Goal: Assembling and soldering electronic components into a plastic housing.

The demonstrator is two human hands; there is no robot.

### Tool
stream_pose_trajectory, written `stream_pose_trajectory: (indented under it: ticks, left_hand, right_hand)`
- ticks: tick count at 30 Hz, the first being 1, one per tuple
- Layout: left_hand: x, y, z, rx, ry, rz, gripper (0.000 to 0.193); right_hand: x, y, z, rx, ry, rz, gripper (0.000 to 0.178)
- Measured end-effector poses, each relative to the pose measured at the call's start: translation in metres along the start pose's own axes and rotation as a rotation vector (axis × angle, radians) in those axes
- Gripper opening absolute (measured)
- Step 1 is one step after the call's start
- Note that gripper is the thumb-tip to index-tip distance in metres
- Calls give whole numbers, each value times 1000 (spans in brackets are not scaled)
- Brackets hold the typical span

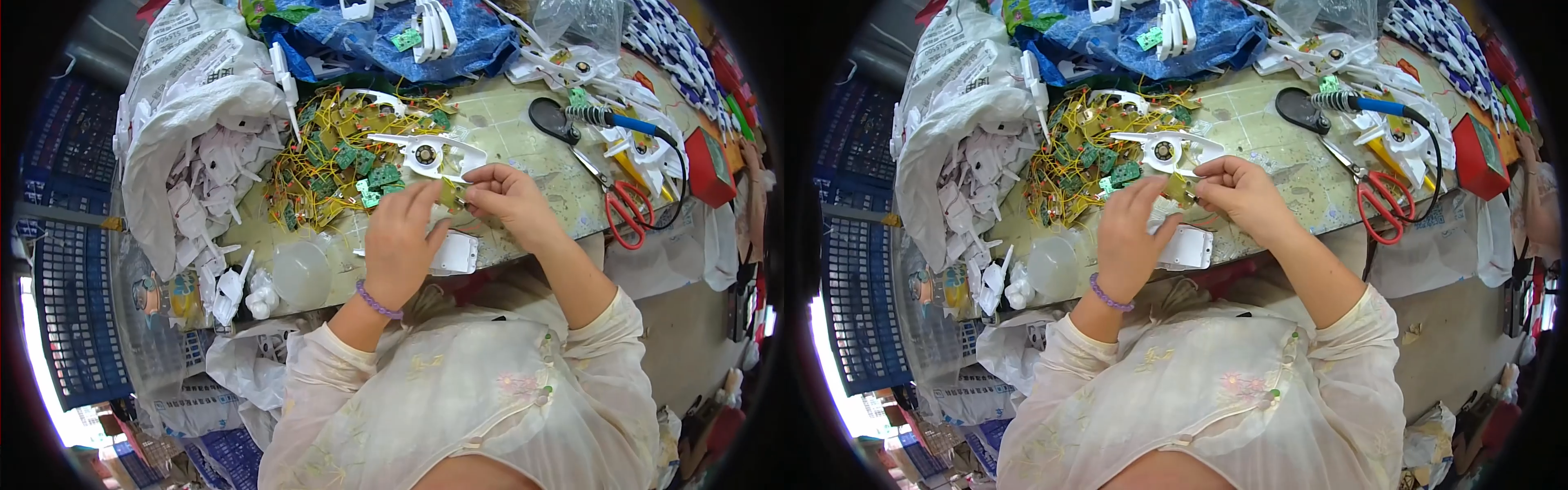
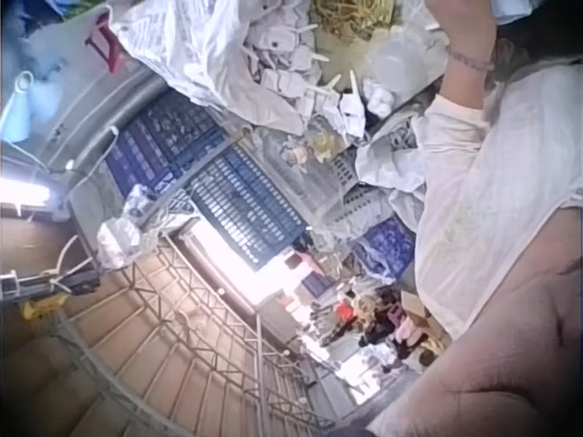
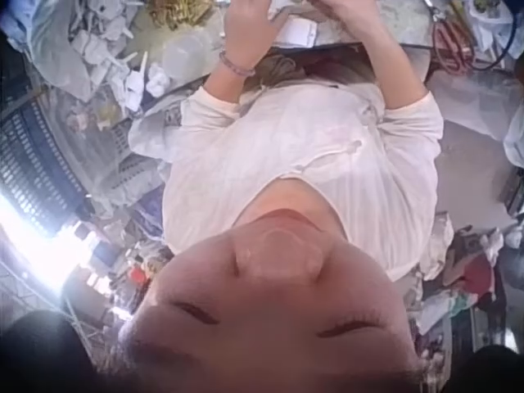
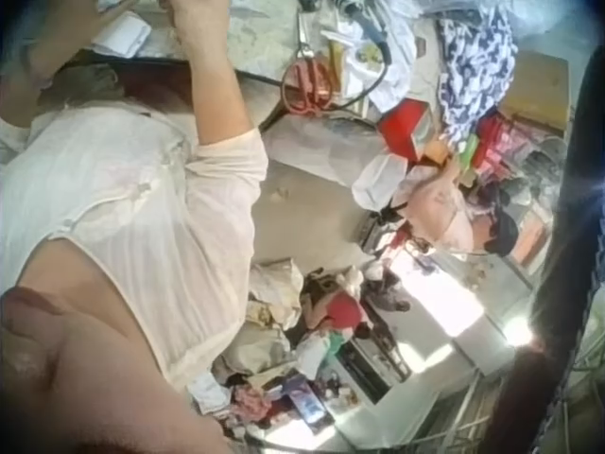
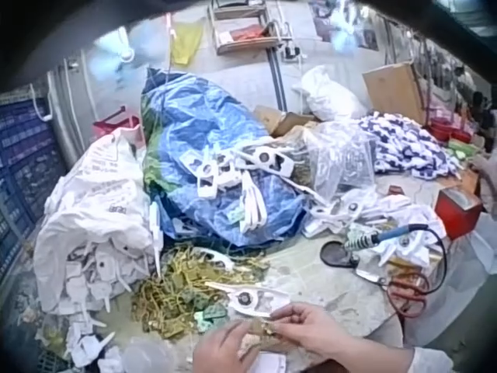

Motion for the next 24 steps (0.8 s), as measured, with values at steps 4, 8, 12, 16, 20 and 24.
stream_pose_trajectory:
  ticks: [4,8,12,16,20,24]
  left_hand:
    - [-15,-1,-2,-5,15,-114,43]
    - [-16,9,10,-92,98,-164,39]
    - [-22,22,9,-223,68,-226,41]
    - [-33,37,1,-341,-185,-359,44]
    - [-51,55,-10,-396,-512,-678,50]
    - [-47,25,-2,-201,-298,-436,35]
  right_hand:
    - [3,-9,0,11,97,60,20]
    - [11,-3,-1,-83,201,145,23]
    - [5,-9,-7,-10,29,-305,29]
    - [-22,8,-24,-21,-525,-527,29]
    - [-8,-1,-14,50,-281,-482,21]
    - [-8,-5,-11,80,-246,-630,16]
Point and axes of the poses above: each hand's wrist, its own z-axis towards the middle knuckle, its own y-axis out of the palm, x = y × z, the point moved 8 cm from there along z, towards the middle knuckle, and after that the axes turned 3 degrees about y, right-handed, at the moved point
